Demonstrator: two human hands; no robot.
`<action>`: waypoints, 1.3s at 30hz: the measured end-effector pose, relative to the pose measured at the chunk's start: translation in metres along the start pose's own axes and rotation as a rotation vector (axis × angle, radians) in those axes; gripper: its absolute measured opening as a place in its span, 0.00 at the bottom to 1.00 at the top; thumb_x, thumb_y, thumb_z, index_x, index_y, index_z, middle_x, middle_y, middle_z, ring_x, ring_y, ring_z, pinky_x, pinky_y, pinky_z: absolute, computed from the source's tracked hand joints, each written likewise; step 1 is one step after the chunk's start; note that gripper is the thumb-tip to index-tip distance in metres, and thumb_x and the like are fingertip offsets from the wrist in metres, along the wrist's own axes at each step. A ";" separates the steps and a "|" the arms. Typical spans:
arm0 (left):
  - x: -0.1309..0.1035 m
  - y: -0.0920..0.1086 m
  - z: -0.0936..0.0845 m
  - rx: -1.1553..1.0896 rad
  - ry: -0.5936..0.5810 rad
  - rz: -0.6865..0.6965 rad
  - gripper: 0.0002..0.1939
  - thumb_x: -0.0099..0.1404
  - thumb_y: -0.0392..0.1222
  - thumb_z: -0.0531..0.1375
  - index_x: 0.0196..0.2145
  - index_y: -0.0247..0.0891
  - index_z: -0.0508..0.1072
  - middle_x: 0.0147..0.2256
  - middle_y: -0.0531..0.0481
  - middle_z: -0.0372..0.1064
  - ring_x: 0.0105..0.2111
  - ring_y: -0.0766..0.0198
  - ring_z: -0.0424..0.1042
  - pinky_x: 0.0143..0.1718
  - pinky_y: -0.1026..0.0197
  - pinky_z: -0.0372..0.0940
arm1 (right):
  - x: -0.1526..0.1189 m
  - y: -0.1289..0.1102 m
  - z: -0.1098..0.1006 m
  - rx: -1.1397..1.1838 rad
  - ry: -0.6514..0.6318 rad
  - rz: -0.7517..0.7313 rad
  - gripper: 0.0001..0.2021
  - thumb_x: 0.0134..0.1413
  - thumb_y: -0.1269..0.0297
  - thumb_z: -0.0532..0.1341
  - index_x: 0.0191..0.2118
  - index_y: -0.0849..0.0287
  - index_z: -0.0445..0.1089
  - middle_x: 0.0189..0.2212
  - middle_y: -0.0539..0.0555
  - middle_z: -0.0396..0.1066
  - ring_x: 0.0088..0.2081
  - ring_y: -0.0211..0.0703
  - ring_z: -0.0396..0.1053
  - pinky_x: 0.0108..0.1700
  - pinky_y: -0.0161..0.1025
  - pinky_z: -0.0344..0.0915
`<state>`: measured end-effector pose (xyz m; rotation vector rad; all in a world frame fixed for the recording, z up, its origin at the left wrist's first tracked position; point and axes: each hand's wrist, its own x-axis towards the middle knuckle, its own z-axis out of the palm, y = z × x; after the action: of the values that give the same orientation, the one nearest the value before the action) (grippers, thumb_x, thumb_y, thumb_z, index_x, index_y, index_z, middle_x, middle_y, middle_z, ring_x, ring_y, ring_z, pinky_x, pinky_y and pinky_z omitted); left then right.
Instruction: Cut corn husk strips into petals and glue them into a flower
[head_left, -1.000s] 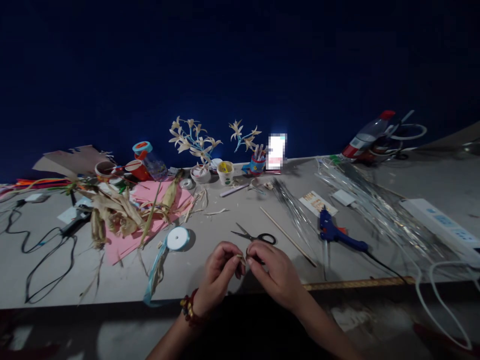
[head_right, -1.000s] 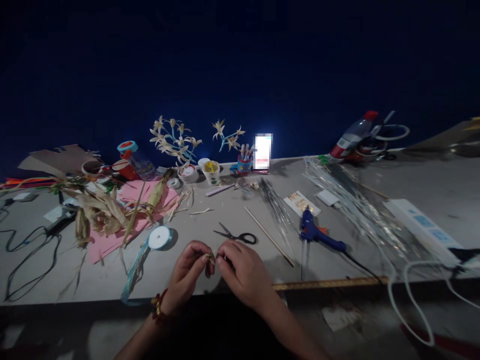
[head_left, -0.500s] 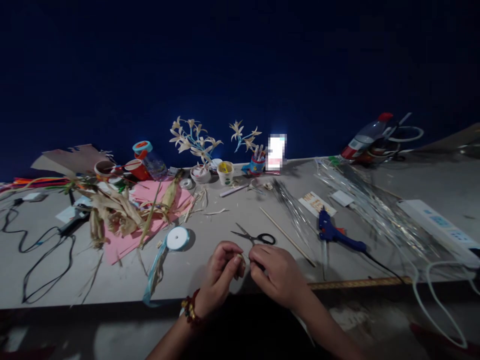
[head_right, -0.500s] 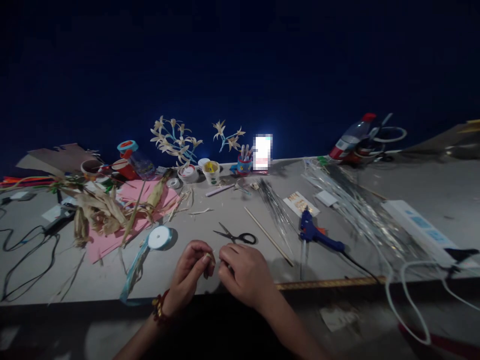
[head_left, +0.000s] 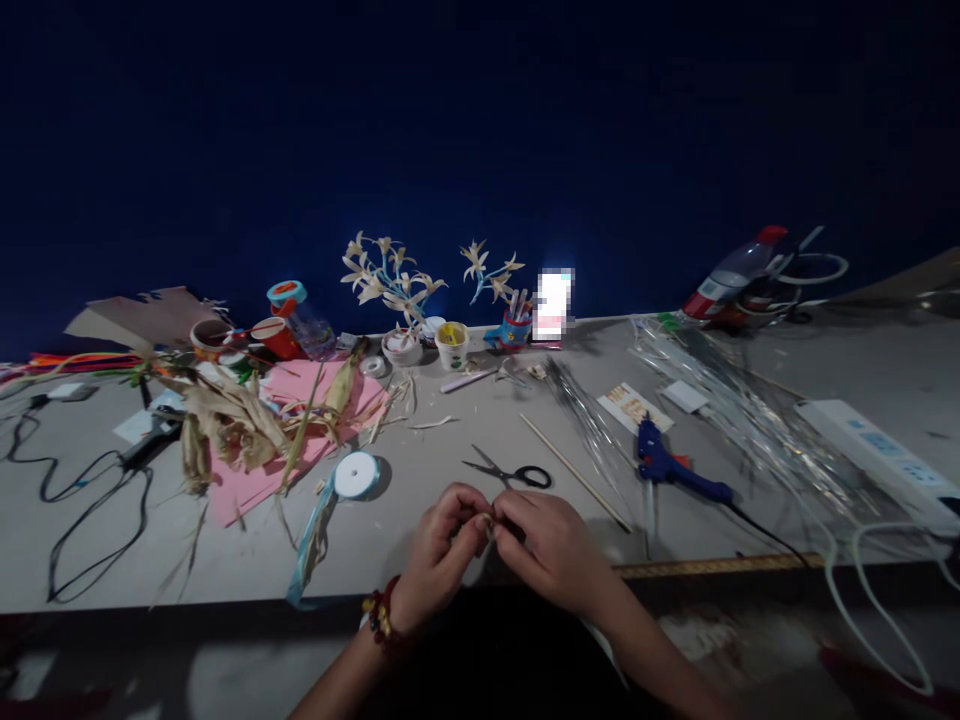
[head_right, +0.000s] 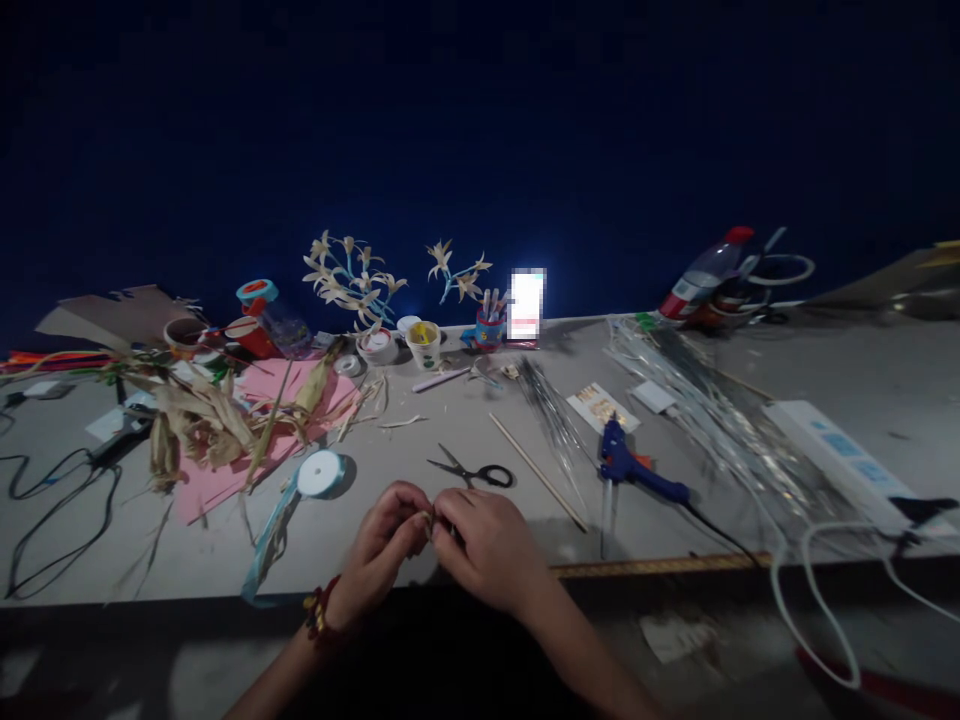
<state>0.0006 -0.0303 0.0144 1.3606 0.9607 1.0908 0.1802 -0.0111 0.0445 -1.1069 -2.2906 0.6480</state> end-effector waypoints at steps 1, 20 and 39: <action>0.000 0.000 0.000 0.041 0.014 0.010 0.07 0.72 0.43 0.54 0.40 0.37 0.67 0.31 0.51 0.66 0.28 0.68 0.65 0.29 0.67 0.61 | 0.000 0.000 0.000 0.032 0.001 0.027 0.07 0.64 0.65 0.52 0.34 0.56 0.64 0.27 0.50 0.69 0.31 0.43 0.67 0.34 0.38 0.56; 0.004 0.010 0.000 0.262 -0.008 -0.043 0.07 0.66 0.34 0.55 0.42 0.40 0.63 0.29 0.54 0.72 0.29 0.65 0.72 0.32 0.65 0.62 | 0.006 0.007 0.003 0.415 0.127 0.024 0.06 0.67 0.65 0.55 0.38 0.56 0.67 0.34 0.51 0.69 0.38 0.42 0.68 0.42 0.38 0.63; 0.004 0.008 0.000 0.081 0.043 -0.113 0.08 0.69 0.43 0.56 0.39 0.36 0.69 0.27 0.53 0.65 0.25 0.68 0.62 0.26 0.67 0.57 | 0.014 0.011 0.013 0.808 0.193 0.198 0.10 0.68 0.56 0.56 0.36 0.56 0.63 0.31 0.48 0.61 0.29 0.36 0.61 0.31 0.34 0.62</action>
<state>0.0010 -0.0270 0.0225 1.3359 1.1110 1.0087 0.1712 0.0040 0.0315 -0.9267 -1.5126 1.3223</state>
